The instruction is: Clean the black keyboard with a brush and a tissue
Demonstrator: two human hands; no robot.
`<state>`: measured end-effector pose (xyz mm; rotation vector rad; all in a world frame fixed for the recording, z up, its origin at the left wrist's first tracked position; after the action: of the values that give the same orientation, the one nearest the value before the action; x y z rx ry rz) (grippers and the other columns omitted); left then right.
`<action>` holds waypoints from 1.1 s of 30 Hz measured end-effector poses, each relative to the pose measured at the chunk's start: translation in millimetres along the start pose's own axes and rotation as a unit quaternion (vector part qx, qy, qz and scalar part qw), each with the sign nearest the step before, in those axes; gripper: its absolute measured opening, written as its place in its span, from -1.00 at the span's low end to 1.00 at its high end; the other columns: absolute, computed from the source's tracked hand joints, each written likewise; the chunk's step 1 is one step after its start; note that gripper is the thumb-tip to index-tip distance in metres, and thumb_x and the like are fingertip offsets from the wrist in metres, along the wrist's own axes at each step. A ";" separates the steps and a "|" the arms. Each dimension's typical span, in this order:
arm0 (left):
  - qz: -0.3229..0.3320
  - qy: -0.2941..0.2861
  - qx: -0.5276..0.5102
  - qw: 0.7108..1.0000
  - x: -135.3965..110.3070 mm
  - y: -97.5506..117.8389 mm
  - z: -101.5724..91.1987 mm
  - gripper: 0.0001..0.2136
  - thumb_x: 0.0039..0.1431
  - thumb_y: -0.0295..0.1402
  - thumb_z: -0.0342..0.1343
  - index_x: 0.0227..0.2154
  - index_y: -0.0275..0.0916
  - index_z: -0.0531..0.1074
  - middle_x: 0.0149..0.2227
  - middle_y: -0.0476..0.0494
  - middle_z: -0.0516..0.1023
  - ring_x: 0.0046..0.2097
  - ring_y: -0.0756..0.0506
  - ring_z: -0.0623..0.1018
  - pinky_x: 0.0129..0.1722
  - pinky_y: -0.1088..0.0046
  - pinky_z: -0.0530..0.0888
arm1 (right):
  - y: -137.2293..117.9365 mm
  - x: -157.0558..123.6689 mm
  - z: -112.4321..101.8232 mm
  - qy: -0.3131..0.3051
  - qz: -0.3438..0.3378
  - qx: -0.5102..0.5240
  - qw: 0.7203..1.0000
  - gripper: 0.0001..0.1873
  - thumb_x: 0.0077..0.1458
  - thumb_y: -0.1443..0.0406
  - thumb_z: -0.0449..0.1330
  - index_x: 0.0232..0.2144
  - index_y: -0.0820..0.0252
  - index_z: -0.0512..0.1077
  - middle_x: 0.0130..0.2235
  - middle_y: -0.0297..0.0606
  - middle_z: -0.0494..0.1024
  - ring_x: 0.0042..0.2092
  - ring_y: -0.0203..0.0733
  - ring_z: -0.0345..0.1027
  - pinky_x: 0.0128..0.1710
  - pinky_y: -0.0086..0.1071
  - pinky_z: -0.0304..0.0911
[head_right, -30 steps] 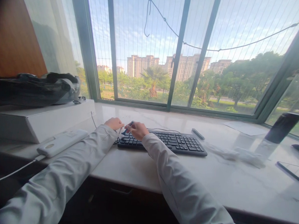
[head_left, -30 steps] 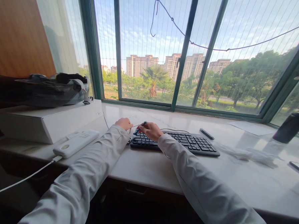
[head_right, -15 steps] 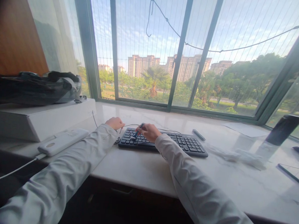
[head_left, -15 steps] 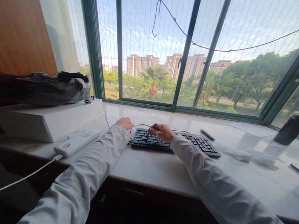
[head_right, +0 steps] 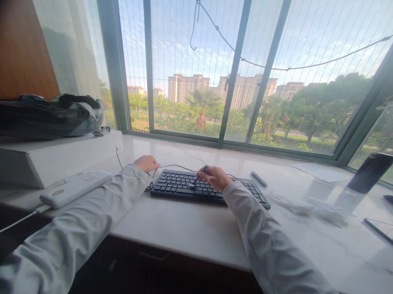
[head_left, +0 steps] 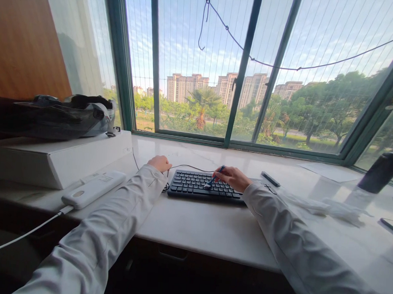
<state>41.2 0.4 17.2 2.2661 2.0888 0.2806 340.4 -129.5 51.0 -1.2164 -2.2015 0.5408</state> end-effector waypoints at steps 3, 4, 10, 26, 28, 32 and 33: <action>-0.004 0.005 0.005 1.000 0.6 -2.4 0.3 -0.65 0.01 -0.03 0.01 -0.38 -0.12 0.60 -0.27 -0.20 0.57 -0.19 -0.16 0.51 -0.24 0.42 0.40 | 4.9 -2.9 -5.9 -0.003 0.003 0.001 1.000 -0.63 0.16 0.09 0.03 -0.28 0.21 0.50 -0.39 -0.28 0.57 -0.36 -0.26 0.37 -0.39 -0.43 0.17; -0.002 0.007 0.007 1.000 1.0 -2.9 0.4 -0.64 0.01 -0.03 0.00 -0.38 -0.12 0.60 -0.26 -0.20 0.57 -0.19 -0.16 0.51 -0.24 0.42 0.40 | 5.8 -3.6 -8.0 -0.003 0.004 -0.003 1.000 -0.64 0.15 0.09 0.05 -0.28 0.21 0.50 -0.40 -0.28 0.57 -0.36 -0.26 0.38 -0.39 -0.43 0.17; 0.005 0.003 0.020 1.000 1.6 -3.1 -0.1 -0.64 0.02 -0.04 -0.02 -0.41 -0.11 0.60 -0.27 -0.20 0.57 -0.20 -0.16 0.52 -0.24 0.41 0.39 | 7.0 -9.4 -20.1 -0.005 0.008 -0.037 0.999 -0.69 0.14 0.14 0.06 -0.31 0.20 0.51 -0.41 -0.29 0.57 -0.35 -0.25 0.40 -0.35 -0.42 0.19; -0.006 -0.002 0.016 1.000 -3.4 -1.6 -3.9 -0.66 -0.02 -0.05 0.01 -0.42 -0.13 0.59 -0.37 -0.17 0.57 -0.24 -0.14 0.52 -0.25 0.47 0.39 | 19.2 -28.7 -59.4 -0.014 0.044 -0.118 0.992 -0.75 0.11 0.19 0.05 -0.41 0.14 0.48 -0.52 -0.36 0.47 -0.41 -0.27 0.31 -0.38 -0.43 0.12; -0.009 -0.001 0.016 1.000 -4.8 -1.2 -4.4 -0.65 -0.02 -0.03 0.01 -0.40 -0.13 0.59 -0.37 -0.16 0.57 -0.24 -0.12 0.53 -0.24 0.48 0.38 | 20.3 -30.6 -63.0 -0.007 0.060 -0.135 0.989 -0.77 0.09 0.20 0.06 -0.43 0.14 0.46 -0.52 -0.36 0.45 -0.41 -0.27 0.31 -0.37 -0.43 0.11; -0.009 -0.001 0.016 1.000 -6.0 -0.6 -4.9 -0.64 -0.02 -0.02 0.01 -0.40 -0.14 0.59 -0.37 -0.16 0.56 -0.24 -0.12 0.52 -0.24 0.48 0.38 | 27.8 -32.4 -69.3 0.009 0.077 -0.168 0.983 -0.81 0.06 0.23 0.08 -0.47 0.14 0.45 -0.50 -0.34 0.46 -0.40 -0.25 0.28 -0.35 -0.42 0.10; -0.008 -0.001 0.016 1.000 -5.7 -0.5 -4.9 -0.64 -0.02 -0.02 0.01 -0.40 -0.14 0.59 -0.37 -0.16 0.56 -0.24 -0.12 0.52 -0.24 0.48 0.38 | 30.8 -32.6 -70.7 0.013 0.077 -0.173 0.982 -0.82 0.05 0.24 0.09 -0.48 0.14 0.45 -0.49 -0.33 0.47 -0.40 -0.25 0.28 -0.35 -0.41 0.09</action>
<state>39.4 -5.7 21.3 2.2639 2.1246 0.2467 419.4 -136.5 77.7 -1.5731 -2.2534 0.2006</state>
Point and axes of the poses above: each hand's wrist, its own x-axis towards the middle knuckle, its own z-axis out of the palm, y = z × x, the point moved 4 cm from there along x, towards the middle knuckle
